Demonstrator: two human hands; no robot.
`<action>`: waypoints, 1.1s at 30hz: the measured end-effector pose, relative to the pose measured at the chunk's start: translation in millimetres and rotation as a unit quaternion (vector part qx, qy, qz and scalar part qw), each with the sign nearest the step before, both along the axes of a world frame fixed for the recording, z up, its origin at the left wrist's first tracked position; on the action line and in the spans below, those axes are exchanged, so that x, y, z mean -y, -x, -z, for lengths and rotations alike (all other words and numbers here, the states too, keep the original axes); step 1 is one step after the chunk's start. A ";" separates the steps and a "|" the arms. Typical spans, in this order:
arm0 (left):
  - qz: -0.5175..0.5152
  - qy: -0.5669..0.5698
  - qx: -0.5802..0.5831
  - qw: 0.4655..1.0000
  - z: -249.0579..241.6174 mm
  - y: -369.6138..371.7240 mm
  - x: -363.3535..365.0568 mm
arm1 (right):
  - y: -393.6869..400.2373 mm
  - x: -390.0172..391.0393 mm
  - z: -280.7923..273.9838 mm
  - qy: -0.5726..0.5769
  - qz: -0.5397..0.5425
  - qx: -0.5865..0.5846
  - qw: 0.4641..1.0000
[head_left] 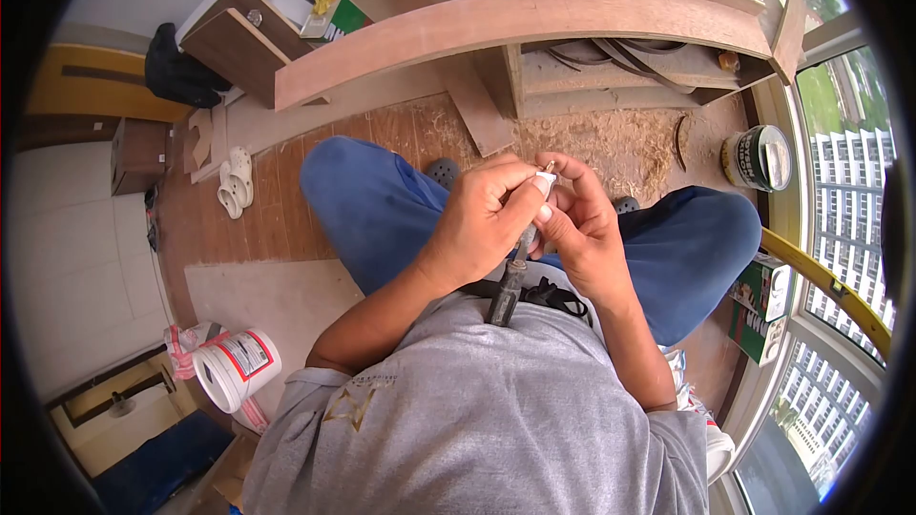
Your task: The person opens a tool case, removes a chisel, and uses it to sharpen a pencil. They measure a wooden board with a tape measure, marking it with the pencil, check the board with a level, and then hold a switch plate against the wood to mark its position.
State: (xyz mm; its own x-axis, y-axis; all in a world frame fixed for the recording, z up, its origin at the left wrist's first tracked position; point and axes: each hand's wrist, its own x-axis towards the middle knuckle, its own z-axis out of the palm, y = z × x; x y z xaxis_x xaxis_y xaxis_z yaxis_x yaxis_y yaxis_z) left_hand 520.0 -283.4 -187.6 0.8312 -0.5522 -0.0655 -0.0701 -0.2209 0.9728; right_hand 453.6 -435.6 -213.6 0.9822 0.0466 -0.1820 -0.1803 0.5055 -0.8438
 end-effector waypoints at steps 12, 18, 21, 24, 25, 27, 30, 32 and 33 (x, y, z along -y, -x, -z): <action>-0.055 0.014 -0.074 0.996 4.5 11.6 -6.1 | 2.4 2.9 3.4 0.012 0.048 -0.023 0.998; -0.014 0.042 -0.191 0.981 -3.6 -6.2 -8.1 | -0.5 2.1 -2.4 0.003 0.043 -0.014 0.999; 0.002 0.050 -0.195 0.980 -6.3 -5.5 -3.4 | -0.1 2.9 -1.5 0.003 0.034 -0.015 0.999; 0.018 0.076 -0.193 0.978 -14.5 -6.6 3.0 | -0.9 3.2 -2.4 0.000 0.022 -0.008 1.000; 0.029 0.089 -0.178 0.980 -16.5 -7.1 4.8 | -1.3 2.9 -3.1 0.000 0.019 -0.004 1.000; 0.029 0.094 -0.170 0.981 -13.9 -7.9 5.9 | -1.3 2.8 -3.9 -0.005 0.020 -0.002 1.000; 0.032 0.064 -0.133 0.989 -4.7 -6.2 3.4 | 0.2 3.5 -2.1 -0.003 0.019 0.000 1.000; 0.032 0.030 -0.104 0.994 -3.7 -3.6 2.9 | 1.0 6.4 -1.3 0.004 0.015 -0.003 1.000; 0.032 0.047 -0.120 0.991 -6.0 -2.0 3.3 | 1.0 8.5 -2.0 -0.009 0.006 -0.014 1.000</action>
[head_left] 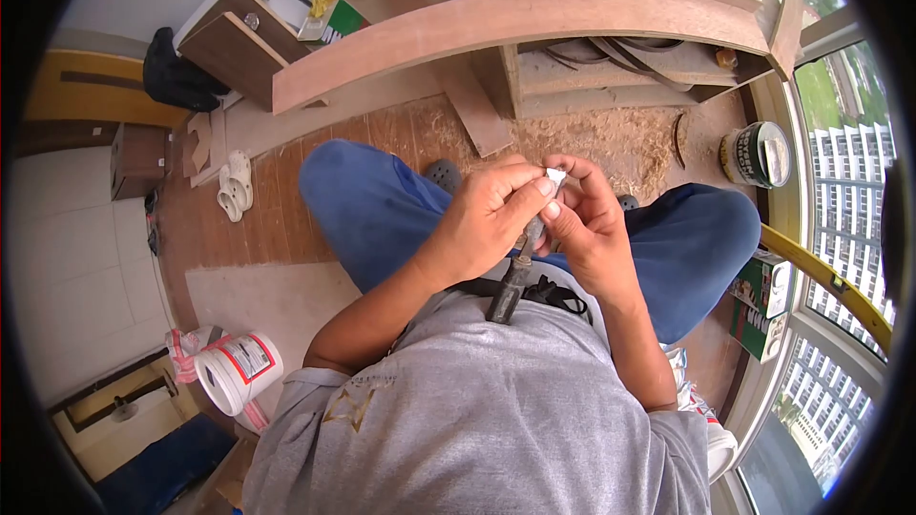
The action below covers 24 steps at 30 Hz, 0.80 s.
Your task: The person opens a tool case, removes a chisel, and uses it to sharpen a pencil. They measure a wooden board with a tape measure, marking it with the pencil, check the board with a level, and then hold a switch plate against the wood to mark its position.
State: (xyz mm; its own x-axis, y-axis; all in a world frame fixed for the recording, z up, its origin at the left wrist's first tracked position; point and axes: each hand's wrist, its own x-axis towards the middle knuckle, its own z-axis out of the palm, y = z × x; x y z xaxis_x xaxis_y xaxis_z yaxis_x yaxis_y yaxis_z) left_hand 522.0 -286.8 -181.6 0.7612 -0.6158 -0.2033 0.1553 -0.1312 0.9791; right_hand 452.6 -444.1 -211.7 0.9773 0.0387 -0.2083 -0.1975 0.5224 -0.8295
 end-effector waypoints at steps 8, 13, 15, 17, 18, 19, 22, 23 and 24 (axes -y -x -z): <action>-0.011 -0.011 0.032 0.999 -0.5 -3.8 1.5 | -3.6 -4.0 -1.5 -0.021 0.007 0.027 0.999; -0.016 -0.023 0.063 0.998 6.1 2.1 -2.4 | 0.1 -1.4 3.1 -0.016 -0.018 0.010 1.000; -0.018 -0.010 0.040 0.999 3.5 3.5 -3.6 | 0.7 -2.8 4.8 -0.013 -0.015 0.011 1.000; -0.021 0.002 0.018 1.000 -2.0 6.4 -3.5 | 1.2 -4.4 8.0 -0.011 -0.014 0.012 1.000; -0.036 -0.008 0.020 0.999 -6.1 8.3 -1.8 | 1.4 -4.4 9.9 -0.012 -0.012 0.014 1.000; -0.051 -0.018 0.022 0.998 -8.1 9.3 -1.0 | 1.5 -4.4 10.7 -0.012 -0.010 0.016 1.000; -0.046 0.031 -0.021 0.998 -6.7 9.6 -3.9 | 1.5 -4.7 7.6 0.012 -0.017 0.019 1.000; -0.046 0.031 -0.021 0.998 -1.6 9.9 -6.4 | 2.0 -5.2 7.7 0.012 -0.017 0.019 1.000; -0.040 -0.005 0.013 0.999 7.0 9.8 -9.8 | 2.2 -5.5 7.8 0.001 -0.014 0.015 1.000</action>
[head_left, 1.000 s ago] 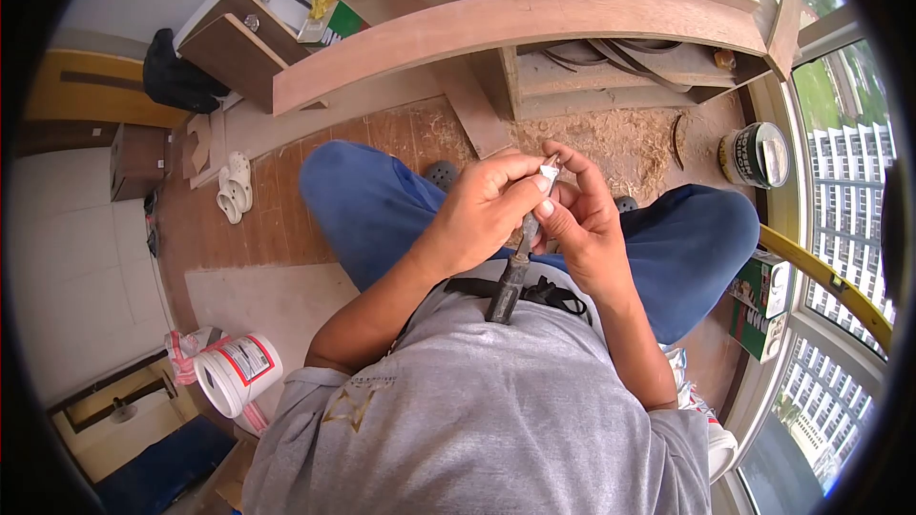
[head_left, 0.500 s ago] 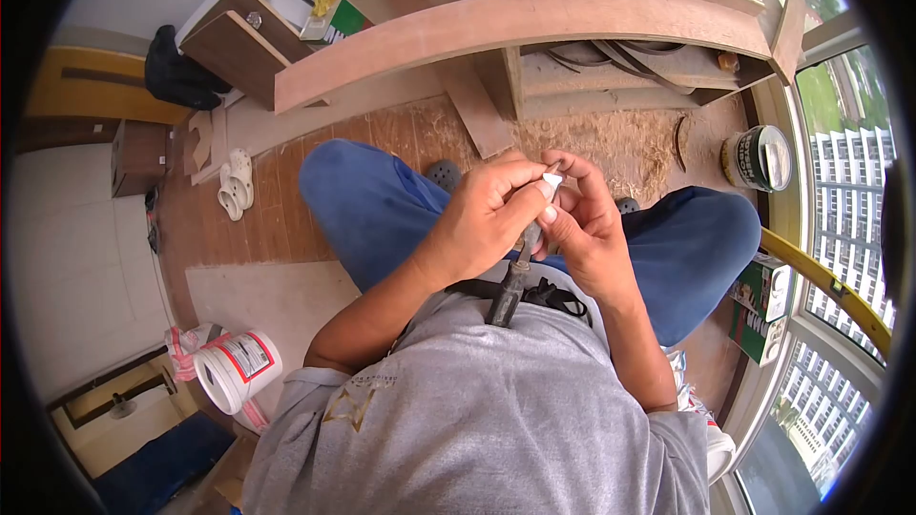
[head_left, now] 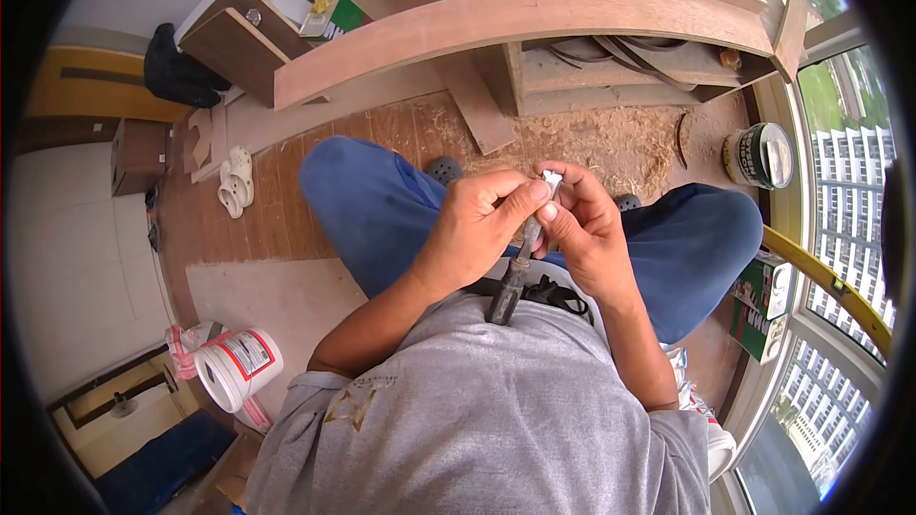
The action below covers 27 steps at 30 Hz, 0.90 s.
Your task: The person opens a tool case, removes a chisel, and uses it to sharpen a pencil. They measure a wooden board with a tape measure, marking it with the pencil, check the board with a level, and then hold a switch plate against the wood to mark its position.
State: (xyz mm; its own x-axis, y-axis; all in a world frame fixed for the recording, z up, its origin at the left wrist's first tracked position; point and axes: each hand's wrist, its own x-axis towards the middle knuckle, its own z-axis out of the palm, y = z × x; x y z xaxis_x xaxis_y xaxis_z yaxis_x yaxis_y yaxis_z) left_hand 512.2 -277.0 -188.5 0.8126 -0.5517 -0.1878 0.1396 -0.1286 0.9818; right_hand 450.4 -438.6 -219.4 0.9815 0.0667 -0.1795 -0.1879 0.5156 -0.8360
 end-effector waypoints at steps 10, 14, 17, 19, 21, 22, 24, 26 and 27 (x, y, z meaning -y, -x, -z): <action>0.005 0.004 0.056 0.998 7.4 -6.1 5.8 | -1.8 -3.5 -6.0 -0.019 0.010 0.010 1.000; 0.012 -0.022 0.068 0.997 7.1 -4.9 5.1 | -1.2 -0.6 -5.3 -0.003 0.002 -0.002 1.000; 0.008 -0.037 0.046 0.998 2.1 -3.1 5.4 | -1.1 -0.2 -3.9 -0.001 0.006 0.000 1.000; 0.001 -0.053 0.044 0.998 -2.2 -2.0 6.8 | -0.5 0.4 -2.8 0.006 0.007 0.006 1.000; 0.006 -0.052 0.022 0.998 -5.9 -0.4 5.9 | 0.6 1.1 -1.2 0.005 0.008 0.002 1.000; 0.011 -0.050 0.000 0.999 -6.7 -0.6 5.1 | 0.6 1.4 -0.5 0.003 0.009 -0.002 1.000; 0.009 -0.055 0.046 0.997 6.5 -0.9 0.4 | 0.3 1.9 -0.7 0.001 0.017 -0.006 1.000; 0.008 -0.058 0.093 0.994 9.1 -3.4 -2.0 | 0.4 3.0 -1.5 0.000 0.026 -0.010 1.000; 0.005 -0.033 0.018 0.999 4.9 -6.4 -2.7 | 0.0 3.9 -2.2 -0.008 0.050 -0.023 0.998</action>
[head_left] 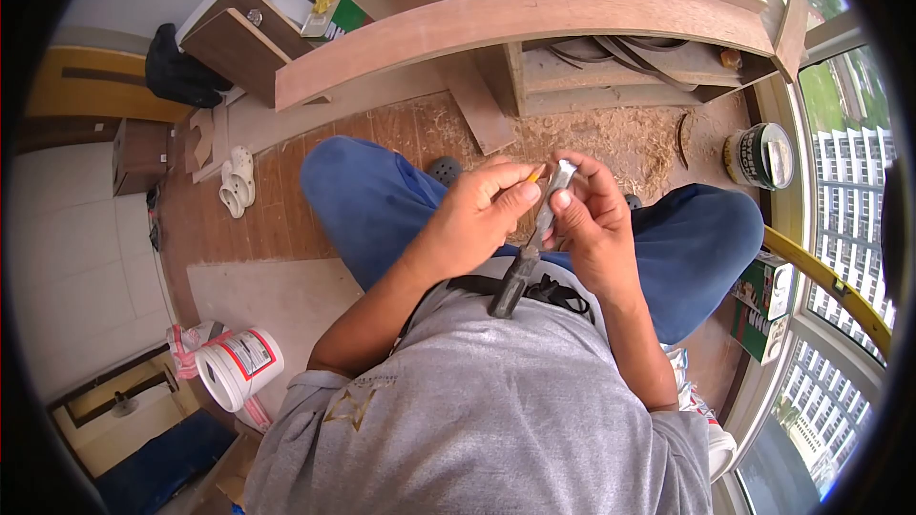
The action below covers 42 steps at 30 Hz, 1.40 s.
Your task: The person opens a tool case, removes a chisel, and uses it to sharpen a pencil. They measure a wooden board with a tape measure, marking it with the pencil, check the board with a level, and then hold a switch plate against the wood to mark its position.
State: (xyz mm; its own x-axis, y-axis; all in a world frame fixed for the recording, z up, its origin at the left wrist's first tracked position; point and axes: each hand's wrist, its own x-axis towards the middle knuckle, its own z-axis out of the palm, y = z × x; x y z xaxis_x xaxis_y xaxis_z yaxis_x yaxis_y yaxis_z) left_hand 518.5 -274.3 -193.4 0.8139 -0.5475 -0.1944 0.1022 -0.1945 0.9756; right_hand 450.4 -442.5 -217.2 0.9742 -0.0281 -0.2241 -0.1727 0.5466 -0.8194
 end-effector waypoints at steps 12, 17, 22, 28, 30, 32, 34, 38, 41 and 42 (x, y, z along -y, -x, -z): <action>0.059 0.030 -0.117 0.991 -11.2 -11.9 4.9 | -4.4 -2.5 -3.5 -0.010 -0.021 0.007 1.000; 0.057 0.068 -0.095 0.992 -23.2 -10.5 14.8 | -4.8 -1.7 -4.1 -0.005 -0.026 0.019 0.999; 0.051 0.038 -0.072 0.995 -14.8 -7.3 13.7 | -3.4 -1.7 -2.2 -0.010 -0.030 0.019 0.999; 0.043 0.001 -0.040 0.998 -15.0 -2.8 9.5 | -1.4 -1.0 1.0 -0.010 -0.045 0.004 0.999; 0.038 0.006 -0.047 0.998 -18.1 0.0 9.9 | -0.6 -1.9 1.8 -0.014 -0.043 0.010 0.999; 0.015 0.035 -0.088 0.995 -18.5 3.3 11.4 | 0.2 -3.8 2.4 -0.006 -0.042 0.007 0.999; 0.017 0.019 -0.060 0.998 -15.5 3.9 9.5 | 0.7 -4.3 3.1 0.003 -0.042 0.005 0.999; 0.013 -0.024 -0.037 0.999 -11.2 7.3 8.2 | 2.1 -3.8 4.7 0.012 -0.040 0.000 0.999; 0.003 -0.039 -0.032 0.999 -26.8 3.8 12.9 | 0.0 -6.6 5.6 -0.007 -0.030 0.000 1.000; 0.003 -0.038 -0.032 0.999 -20.3 2.3 12.3 | -0.5 -7.5 5.0 -0.019 -0.017 0.002 1.000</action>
